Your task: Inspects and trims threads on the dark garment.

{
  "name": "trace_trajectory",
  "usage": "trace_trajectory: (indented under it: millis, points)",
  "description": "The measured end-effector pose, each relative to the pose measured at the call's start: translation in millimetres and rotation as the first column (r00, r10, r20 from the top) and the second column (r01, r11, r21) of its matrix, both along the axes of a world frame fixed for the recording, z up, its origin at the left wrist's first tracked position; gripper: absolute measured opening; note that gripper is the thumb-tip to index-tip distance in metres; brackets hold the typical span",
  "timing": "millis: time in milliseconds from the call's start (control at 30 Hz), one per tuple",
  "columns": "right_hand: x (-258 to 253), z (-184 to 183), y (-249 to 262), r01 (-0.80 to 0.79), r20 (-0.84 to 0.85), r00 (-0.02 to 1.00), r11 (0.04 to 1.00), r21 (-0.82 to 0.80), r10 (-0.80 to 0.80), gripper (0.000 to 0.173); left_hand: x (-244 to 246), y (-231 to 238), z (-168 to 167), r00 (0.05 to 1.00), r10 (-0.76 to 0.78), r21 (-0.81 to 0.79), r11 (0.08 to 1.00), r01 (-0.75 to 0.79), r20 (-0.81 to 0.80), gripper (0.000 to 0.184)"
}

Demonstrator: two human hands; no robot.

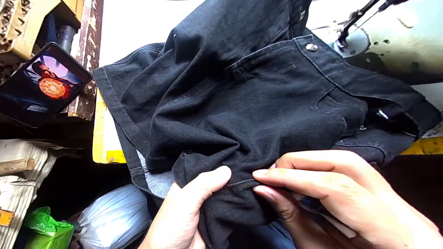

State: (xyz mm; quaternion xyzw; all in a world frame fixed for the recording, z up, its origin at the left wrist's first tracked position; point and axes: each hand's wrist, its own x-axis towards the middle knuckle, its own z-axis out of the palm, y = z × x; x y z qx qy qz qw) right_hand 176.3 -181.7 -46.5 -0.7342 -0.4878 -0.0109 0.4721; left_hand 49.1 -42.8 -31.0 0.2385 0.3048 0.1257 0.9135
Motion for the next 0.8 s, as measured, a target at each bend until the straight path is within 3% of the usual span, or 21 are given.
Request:
trace_trajectory:
  millis: [200,333,467,600,800]
  points:
    - [-1.2,-3.0,-2.6,-0.017,-0.006,1.000,0.998,0.057,0.018,0.010,-1.6,0.3,-1.4,1.000,0.020,-0.019,1.000,-0.019,0.012,0.017]
    - [-1.9,-3.6,-2.4,-0.012,0.001,1.000,0.999,0.053,0.012,0.008,-2.5,-4.1,-5.8,0.997,0.060,0.102,0.993,-0.064,0.045,0.018]
    - [-4.1,-1.7,-3.9,0.014,-0.038,0.999,0.999,0.050,-0.012,0.008,-7.7,-3.6,-19.2,0.975,0.028,0.137,0.989,-0.060,0.223,0.021]
    - [-6.3,-5.2,-10.5,0.028,-0.057,0.998,0.993,0.118,-0.021,0.008,-12.5,9.6,-33.1,0.858,-0.094,0.097,0.994,0.052,0.505,0.032]
    - [-4.5,-2.8,-18.0,0.011,0.029,0.999,0.987,0.158,-0.016,0.005,-20.9,6.4,-37.1,0.878,-0.144,0.158,0.984,0.079,0.456,0.021]
